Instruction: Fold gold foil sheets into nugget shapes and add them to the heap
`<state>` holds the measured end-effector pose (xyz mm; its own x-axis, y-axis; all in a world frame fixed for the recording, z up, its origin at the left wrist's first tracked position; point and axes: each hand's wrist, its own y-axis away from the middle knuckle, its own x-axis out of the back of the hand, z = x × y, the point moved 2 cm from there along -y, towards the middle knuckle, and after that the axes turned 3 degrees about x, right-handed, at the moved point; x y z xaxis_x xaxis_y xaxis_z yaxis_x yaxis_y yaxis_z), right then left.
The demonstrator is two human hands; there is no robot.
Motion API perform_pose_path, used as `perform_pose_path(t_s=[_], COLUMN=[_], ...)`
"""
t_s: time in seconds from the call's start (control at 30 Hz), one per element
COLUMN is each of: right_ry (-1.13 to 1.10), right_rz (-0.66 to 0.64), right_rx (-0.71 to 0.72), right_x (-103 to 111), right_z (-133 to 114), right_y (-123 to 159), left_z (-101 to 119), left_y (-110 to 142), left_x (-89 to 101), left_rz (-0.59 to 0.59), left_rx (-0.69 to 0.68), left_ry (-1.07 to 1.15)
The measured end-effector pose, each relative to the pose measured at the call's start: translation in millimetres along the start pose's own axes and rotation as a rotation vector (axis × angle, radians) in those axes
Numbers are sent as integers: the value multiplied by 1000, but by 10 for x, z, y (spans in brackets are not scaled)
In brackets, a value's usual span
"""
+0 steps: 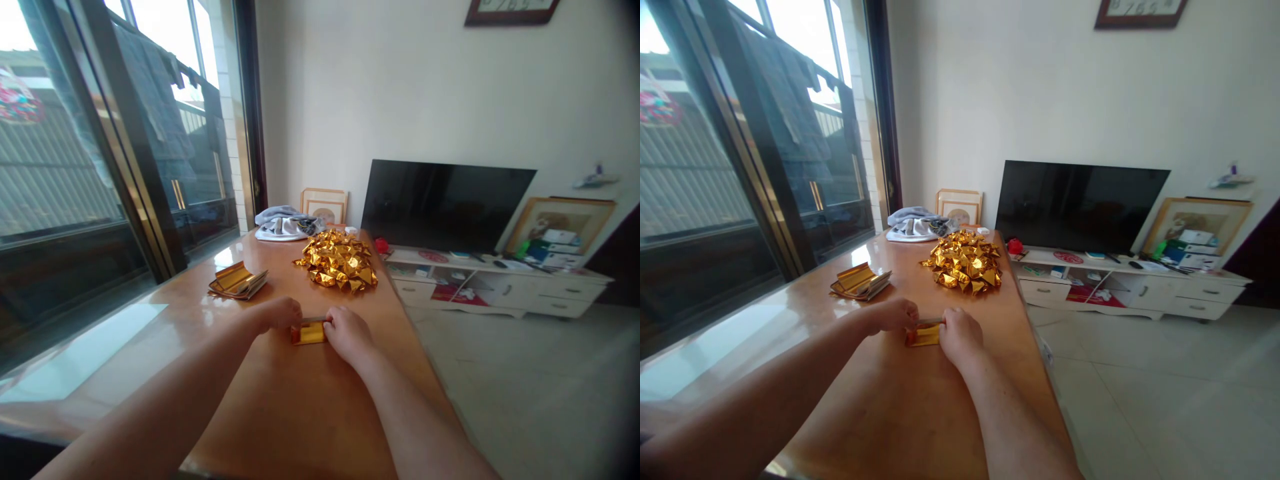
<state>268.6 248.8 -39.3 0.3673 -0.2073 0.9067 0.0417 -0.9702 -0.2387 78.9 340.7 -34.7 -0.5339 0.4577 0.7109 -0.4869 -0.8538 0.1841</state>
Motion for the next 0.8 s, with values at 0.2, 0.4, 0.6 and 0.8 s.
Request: perform_pose_path(t_s=[0.2,0.4,0.6,0.8], right_ry=[-294,-940,-928,-809], right_rz=[310,95,113,102], right_rx=[-69,-160,-199,-188], right_x=[40,-156,-250,-299], right_z=[40,35,84,129], right_y=[-46,-102,-114,-117], left_z=[-66,-10,34,4], left_y=[196,432,517,509], left_x=[35,13,-57,-151], left_rz=[-32,-45,-21,53], left_rx=[73,67,60,41], left_ry=[205,309,303,120])
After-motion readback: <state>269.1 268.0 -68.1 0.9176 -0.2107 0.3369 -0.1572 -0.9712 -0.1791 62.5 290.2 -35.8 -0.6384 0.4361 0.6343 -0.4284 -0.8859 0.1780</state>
